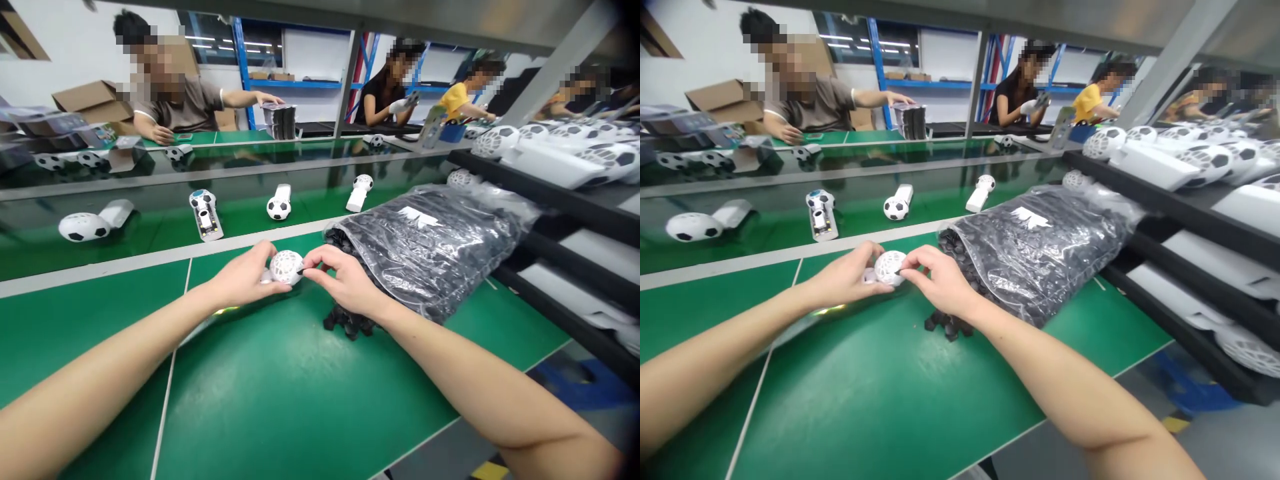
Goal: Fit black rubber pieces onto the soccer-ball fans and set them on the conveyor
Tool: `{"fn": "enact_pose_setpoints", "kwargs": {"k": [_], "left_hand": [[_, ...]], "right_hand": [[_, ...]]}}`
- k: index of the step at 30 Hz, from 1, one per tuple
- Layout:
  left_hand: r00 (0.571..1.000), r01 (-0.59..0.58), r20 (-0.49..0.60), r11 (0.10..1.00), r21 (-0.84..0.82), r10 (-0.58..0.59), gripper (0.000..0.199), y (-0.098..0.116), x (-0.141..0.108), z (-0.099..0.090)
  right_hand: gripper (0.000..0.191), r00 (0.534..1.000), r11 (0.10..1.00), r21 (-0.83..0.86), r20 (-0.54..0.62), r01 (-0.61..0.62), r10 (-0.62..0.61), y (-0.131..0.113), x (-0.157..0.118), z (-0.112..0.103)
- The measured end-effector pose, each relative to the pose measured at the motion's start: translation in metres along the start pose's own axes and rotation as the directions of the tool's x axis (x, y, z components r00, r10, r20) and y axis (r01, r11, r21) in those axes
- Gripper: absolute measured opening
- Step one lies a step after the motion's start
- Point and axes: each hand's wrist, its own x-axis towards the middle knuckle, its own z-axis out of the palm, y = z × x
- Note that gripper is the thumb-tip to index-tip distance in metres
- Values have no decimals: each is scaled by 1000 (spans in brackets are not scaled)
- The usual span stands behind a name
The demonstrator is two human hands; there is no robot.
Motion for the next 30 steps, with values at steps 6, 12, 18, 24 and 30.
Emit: {"fn": "enact_pose_setpoints", "kwargs": {"k": [6, 12, 18, 24, 30], "left_hand": [[997, 44, 55, 995, 88, -49, 77, 8, -1, 14], [988, 130, 79, 991, -7, -129, 69, 18, 3, 14], [996, 64, -45, 987, -151, -72, 60, 15, 4, 17], [996, 67, -40, 975, -212, -78, 57, 14, 4, 17], [988, 148, 8, 944, -296, -153, 58, 17, 3, 16]], "right_hand": [[5, 995, 995, -76, 80, 63, -57, 0, 3, -9], [4, 985, 978, -182, 153, 106, -78, 2, -2, 2], [7, 993, 980, -162, 43, 115, -109, 13, -1, 15], [16, 999, 999, -17, 24, -30, 30, 17, -1, 21], [32, 982, 975, 120, 62, -186, 179, 17, 1, 22]]}}
